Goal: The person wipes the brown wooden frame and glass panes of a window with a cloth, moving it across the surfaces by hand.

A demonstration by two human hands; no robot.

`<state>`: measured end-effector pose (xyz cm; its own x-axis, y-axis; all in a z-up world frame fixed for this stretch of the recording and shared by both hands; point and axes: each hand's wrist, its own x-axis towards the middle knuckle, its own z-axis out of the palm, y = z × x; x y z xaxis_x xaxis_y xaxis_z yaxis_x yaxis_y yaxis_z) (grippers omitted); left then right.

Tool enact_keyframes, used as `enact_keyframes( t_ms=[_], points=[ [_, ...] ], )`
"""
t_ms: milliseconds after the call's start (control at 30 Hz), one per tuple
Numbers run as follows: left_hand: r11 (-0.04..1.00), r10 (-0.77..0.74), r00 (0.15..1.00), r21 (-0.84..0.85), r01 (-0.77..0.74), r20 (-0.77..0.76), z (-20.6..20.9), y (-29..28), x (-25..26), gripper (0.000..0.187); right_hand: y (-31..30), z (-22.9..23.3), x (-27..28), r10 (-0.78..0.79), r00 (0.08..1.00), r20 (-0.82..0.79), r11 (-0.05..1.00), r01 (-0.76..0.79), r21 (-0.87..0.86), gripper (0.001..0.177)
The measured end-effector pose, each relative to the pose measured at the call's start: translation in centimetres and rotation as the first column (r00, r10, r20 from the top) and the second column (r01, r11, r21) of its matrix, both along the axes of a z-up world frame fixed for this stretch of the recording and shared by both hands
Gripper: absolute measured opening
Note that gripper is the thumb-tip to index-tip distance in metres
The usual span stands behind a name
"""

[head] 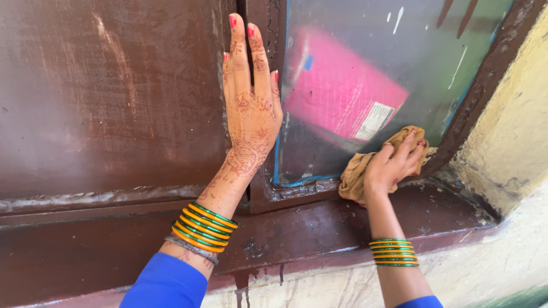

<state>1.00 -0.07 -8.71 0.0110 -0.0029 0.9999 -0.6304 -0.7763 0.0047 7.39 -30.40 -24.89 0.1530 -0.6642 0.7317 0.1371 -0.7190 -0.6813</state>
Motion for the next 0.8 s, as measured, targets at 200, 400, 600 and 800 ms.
enact_keyframes(
  t_ms=[200, 400, 600, 800],
  points=[
    [1.000, -0.022, 0.999, -0.021, 0.021, -0.026, -1.4, -0.1, 0.4, 0.069, 5.1, 0.1, -1.9, 0.104, 0.994, -0.017, 0.995, -0.105, -0.004, 0.065],
    [0.998, -0.064, 0.996, 0.003, 0.064, -0.067, -2.9, 0.2, 0.2, 0.074, 10.5, 0.6, -6.0, 0.206, 0.977, -0.054, 0.957, -0.213, -0.197, 0.068],
    [0.998, -0.064, 0.994, 0.001, 0.064, -0.092, -3.3, 0.1, 0.0, 0.073, 12.2, 0.9, -9.1, 0.277, 0.958, -0.069, 0.794, -0.269, -0.545, 0.065],
    [0.997, -0.075, 0.990, -0.005, 0.075, -0.121, -3.6, 0.1, -0.3, 0.071, 9.5, 1.0, -8.1, 0.232, 0.972, -0.047, 0.787, -0.215, -0.578, 0.059]
  ],
)
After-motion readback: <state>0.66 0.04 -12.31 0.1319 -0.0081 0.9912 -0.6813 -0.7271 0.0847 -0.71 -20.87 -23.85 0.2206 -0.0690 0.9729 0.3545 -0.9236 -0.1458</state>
